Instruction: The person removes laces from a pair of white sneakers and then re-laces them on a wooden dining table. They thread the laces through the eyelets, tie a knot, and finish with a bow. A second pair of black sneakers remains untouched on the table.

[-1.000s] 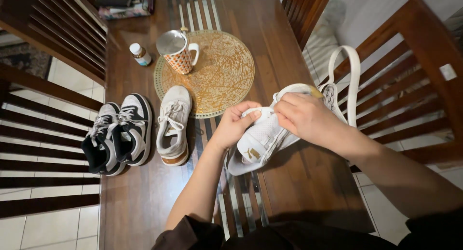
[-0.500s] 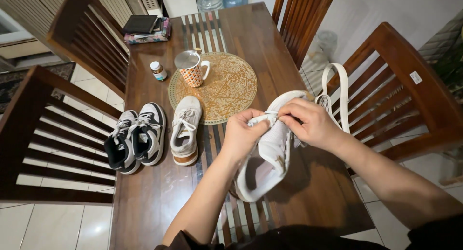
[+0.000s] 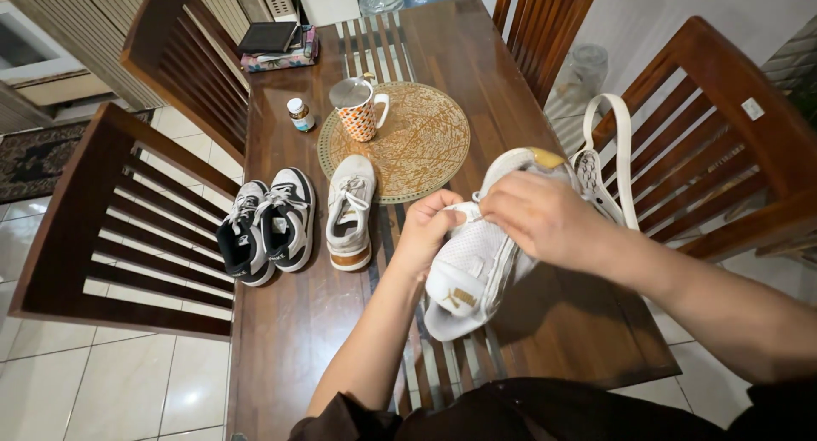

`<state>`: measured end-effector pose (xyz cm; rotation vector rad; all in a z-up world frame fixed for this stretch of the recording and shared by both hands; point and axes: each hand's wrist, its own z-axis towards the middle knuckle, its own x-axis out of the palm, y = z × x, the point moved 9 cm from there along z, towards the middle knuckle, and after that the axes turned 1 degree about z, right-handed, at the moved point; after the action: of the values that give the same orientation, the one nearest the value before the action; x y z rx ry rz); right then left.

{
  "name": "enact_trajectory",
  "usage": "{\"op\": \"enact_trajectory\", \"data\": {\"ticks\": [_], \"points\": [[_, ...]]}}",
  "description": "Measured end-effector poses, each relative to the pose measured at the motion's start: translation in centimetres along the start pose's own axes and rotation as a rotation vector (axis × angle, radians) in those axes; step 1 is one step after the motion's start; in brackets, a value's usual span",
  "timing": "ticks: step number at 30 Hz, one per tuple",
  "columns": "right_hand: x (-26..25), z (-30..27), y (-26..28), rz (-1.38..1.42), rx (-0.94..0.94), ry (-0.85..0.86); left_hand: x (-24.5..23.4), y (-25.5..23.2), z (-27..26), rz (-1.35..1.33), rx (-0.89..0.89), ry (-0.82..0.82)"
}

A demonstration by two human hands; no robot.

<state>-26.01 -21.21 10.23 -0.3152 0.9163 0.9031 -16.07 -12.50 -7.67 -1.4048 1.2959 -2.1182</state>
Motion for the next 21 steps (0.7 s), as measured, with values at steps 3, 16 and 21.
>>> {"op": "enact_trajectory", "data": {"ticks": [3, 16, 21], "points": [[-0.5, 0.2, 1.9, -0.081, 0.019, 0.013, 0.2, 1.0, -0.1, -0.108, -0.035, 0.071], [-1.1, 0.1, 2.5, -0.121, 0.021, 0.064, 1.1, 1.4, -0.7, -0.096, -0.020, 0.092], [-0.8, -0.2, 2.0, -0.120, 0.019, 0.038, 0.8, 1.1, -0.6, -0.072, -0.025, 0.080]]}}
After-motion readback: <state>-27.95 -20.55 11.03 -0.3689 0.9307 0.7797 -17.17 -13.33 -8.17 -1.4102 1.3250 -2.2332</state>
